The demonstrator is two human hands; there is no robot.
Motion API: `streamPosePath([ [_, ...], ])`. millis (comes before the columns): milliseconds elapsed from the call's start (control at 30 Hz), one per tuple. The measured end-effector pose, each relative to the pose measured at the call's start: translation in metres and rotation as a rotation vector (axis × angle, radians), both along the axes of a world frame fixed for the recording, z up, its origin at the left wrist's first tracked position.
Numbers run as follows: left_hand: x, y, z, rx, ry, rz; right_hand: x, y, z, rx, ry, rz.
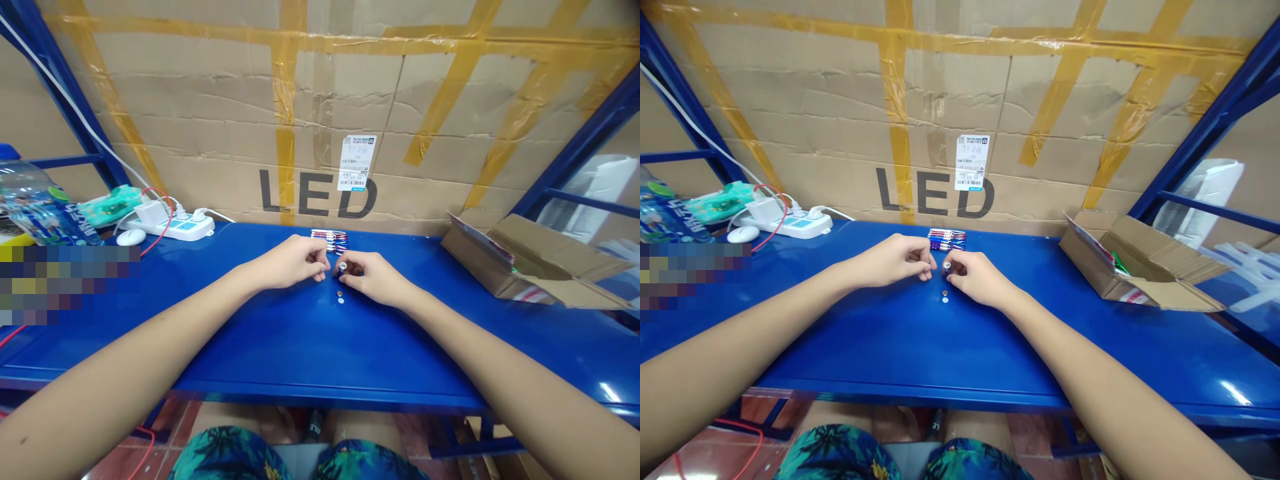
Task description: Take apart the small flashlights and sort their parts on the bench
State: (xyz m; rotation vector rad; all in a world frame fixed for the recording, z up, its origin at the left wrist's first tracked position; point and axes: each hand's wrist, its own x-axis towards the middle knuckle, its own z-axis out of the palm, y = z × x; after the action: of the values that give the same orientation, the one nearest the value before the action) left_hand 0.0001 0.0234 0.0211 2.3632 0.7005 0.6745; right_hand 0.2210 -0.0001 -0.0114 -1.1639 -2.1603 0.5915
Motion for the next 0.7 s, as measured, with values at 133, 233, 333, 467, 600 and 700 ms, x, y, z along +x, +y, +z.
streamPosePath([
  [133,0.0,0.003,-0.002,0.11,-0.036,0.003,0.0,0.0,0.0,0.015,-0.02,0.011],
  [233,0.002,0.001,-0.001,0.254,-0.012,0.031,0.001,0.001,-0.002,0.005,-0.001,0.02],
  [333,0.006,-0.004,-0.001,0.444,0.013,0.029,0.001,0.001,-0.002,-0.01,0.023,0.027],
  [467,0.011,-0.007,-0.006,0.568,0.005,0.04,-0.002,-0.001,0.0,-0.012,0.012,0.018],
  [600,0.013,-0.006,-0.011,0.623,0.002,0.035,-0.004,-0.003,0.0,-0.003,0.011,0.017],
  [700,0.013,-0.007,-0.011,0.639,-0.005,-0.017,-0.004,-0.002,-0.001,-0.02,0.04,0.013],
])
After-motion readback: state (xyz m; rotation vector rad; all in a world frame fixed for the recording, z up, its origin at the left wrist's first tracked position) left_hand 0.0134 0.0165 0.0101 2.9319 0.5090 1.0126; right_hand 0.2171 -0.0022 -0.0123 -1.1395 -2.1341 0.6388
